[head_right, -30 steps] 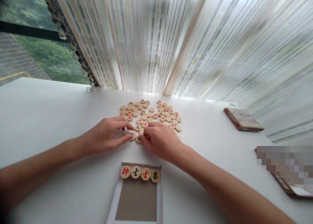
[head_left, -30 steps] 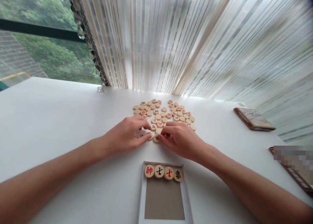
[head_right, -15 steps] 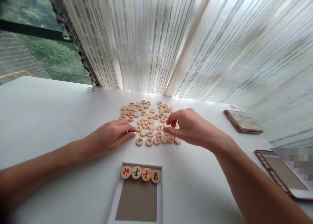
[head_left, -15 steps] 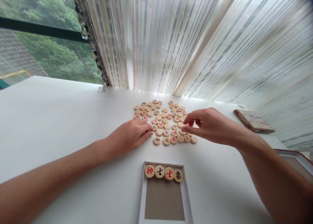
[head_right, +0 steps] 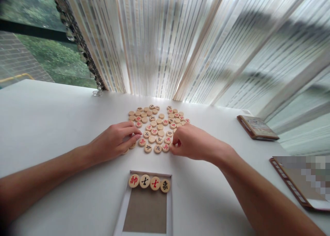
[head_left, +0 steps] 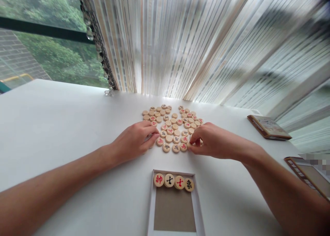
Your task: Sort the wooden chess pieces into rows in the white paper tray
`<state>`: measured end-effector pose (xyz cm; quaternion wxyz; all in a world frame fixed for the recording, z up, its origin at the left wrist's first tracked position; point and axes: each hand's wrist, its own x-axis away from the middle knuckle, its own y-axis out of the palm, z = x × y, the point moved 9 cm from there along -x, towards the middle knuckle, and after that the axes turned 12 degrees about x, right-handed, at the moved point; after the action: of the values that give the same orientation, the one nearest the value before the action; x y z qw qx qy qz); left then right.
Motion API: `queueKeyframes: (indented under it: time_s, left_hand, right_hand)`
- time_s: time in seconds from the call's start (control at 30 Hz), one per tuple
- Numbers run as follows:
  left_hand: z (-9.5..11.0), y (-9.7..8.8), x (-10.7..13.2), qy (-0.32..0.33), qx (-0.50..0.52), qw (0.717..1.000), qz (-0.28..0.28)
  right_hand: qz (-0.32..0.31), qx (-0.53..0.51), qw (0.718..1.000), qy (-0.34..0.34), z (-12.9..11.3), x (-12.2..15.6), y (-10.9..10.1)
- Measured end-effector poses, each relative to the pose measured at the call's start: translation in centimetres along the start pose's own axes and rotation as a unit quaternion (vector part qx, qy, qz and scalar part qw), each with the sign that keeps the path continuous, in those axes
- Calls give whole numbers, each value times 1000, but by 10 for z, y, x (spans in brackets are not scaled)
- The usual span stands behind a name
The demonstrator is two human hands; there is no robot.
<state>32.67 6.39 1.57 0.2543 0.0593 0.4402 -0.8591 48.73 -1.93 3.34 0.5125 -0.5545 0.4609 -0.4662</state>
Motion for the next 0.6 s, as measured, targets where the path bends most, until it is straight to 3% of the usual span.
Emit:
queueKeyframes:
  time_s: [0.13, 0.27, 0.6]
  left_hand:
    - [-1, 0, 0, 1, 1, 1000, 2]
    - [0, 2, 0, 2, -2, 1000, 2]
    - [13, -11, -15, 24, 13, 999, 18]
  right_hand:
    - [-88, -42, 995, -9, 4, 1, 10]
    - [-144, -99, 984, 38, 22, 0, 19]
    - [-63, -53, 993, 81, 59, 6, -2]
